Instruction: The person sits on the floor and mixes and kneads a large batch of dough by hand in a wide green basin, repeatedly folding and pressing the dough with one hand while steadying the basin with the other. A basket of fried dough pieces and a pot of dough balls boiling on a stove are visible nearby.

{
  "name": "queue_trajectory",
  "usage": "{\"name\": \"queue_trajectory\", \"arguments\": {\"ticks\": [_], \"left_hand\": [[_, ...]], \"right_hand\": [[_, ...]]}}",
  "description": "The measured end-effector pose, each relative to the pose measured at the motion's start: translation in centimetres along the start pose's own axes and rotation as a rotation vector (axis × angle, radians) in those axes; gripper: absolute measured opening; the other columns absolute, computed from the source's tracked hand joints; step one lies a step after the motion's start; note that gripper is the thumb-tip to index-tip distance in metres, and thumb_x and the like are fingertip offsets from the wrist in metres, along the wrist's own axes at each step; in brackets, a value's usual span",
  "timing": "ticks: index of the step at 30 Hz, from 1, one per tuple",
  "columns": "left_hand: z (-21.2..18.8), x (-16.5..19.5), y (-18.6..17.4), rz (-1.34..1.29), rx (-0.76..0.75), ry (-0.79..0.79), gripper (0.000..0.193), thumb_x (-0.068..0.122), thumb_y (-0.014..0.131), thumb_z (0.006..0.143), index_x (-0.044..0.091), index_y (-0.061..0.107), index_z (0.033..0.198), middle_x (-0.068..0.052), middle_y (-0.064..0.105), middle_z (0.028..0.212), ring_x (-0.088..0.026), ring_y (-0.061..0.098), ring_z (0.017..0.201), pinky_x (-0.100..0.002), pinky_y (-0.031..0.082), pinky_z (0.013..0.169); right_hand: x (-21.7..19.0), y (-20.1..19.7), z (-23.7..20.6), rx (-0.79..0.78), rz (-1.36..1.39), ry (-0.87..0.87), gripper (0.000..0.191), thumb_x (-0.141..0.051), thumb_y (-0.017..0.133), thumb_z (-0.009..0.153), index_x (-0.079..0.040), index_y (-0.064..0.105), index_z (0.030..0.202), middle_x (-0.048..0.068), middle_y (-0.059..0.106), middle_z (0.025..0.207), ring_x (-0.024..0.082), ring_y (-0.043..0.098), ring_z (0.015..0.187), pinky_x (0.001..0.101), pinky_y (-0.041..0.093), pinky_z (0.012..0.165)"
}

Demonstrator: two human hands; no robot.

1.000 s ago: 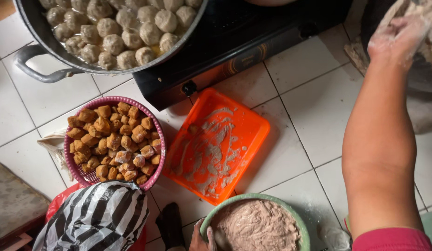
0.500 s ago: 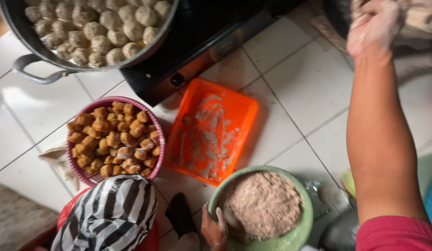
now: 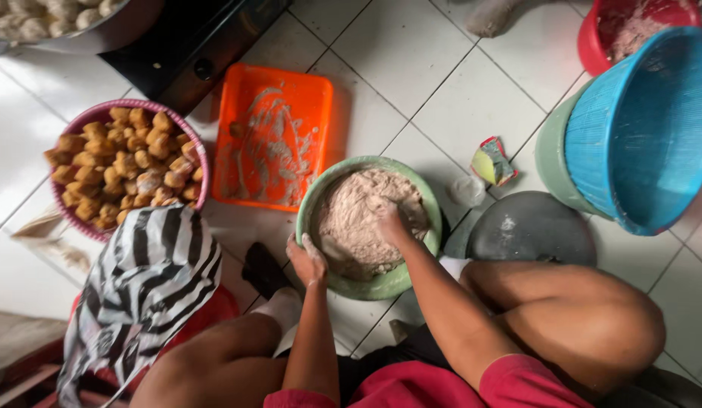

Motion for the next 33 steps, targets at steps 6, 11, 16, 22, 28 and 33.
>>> {"name": "queue_trajectory", "arguments": {"ticks": [6,11,16,22,28,33], "left_hand": [[-1.6,-0.6,-1.4,-0.023,-0.112,0.003,0.06,0.041,0.046,0.106,-0.001,0.04,0.148,-0.031,0.053,0.14,-0.047,0.052,0.129,-0.049,0.039,0.109],[-2.1,-0.8,-1.9,-0.033,-0.21,-0.064,0.061,0.043,0.042,0.105,0.004,0.036,0.151,-0.029,0.055,0.141,-0.046,0.054,0.129,-0.049,0.04,0.108],[1.3,-0.9,-2.1,-0.053,-0.259,0.005,0.06,0.042,0.037,0.106,0.006,0.03,0.154,-0.027,0.053,0.143,-0.046,0.054,0.128,-0.049,0.039,0.106],[4.6,-2.6,-0.7,-0.078,-0.312,0.26,0.042,0.032,0.038,0.112,0.0,0.057,0.132,-0.032,0.068,0.115,-0.052,0.06,0.113,-0.048,0.05,0.093],[3.8,-3.8,1.0,-0.124,-0.284,0.021,0.04,0.031,0.042,0.11,-0.002,0.062,0.123,-0.03,0.068,0.096,-0.048,0.059,0.084,-0.043,0.054,0.083],[4.0,-3.5,1.6,-0.15,-0.191,0.026,0.043,0.034,0.043,0.109,0.0,0.062,0.126,-0.028,0.071,0.099,-0.044,0.069,0.091,-0.043,0.053,0.084]], "right_hand": [[1.4,-1.3,-6.2,0.259,0.124,0.014,0.027,-0.004,0.066,0.086,0.002,0.069,0.113,0.023,0.072,0.104,0.037,0.069,0.097,0.0413,0.055,0.086],[1.3,-3.1,-6.3,0.5,0.107,-0.061,0.03,-0.013,0.059,0.093,-0.001,0.069,0.119,0.023,0.071,0.12,0.04,0.066,0.11,0.0427,0.05,0.099],[5.2,-2.4,-0.7,0.174,0.043,0.334,0.057,-0.043,0.049,0.1,0.001,0.06,0.134,0.028,0.059,0.136,0.043,0.057,0.125,0.0458,0.044,0.107],[7.4,0.2,4.2,-0.002,0.036,0.378,0.082,-0.067,0.042,0.099,0.001,0.055,0.142,0.026,0.052,0.148,0.041,0.048,0.137,0.046,0.039,0.112],[8.8,-1.6,6.1,-0.276,-0.148,0.316,0.075,-0.06,0.031,0.1,-0.013,0.058,0.151,0.022,0.062,0.143,0.041,0.058,0.129,0.0468,0.043,0.111],[6.8,-1.2,7.1,-0.105,0.28,0.312,0.073,-0.061,0.048,0.097,-0.006,0.054,0.145,0.017,0.054,0.149,0.035,0.051,0.135,0.0415,0.04,0.109]]}}
Point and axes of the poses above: each hand's wrist, its own z-axis towards the middle knuckle, its own y-axis out of the palm, x = y × z, the point moved 1 cm from there along z, towards the middle knuckle
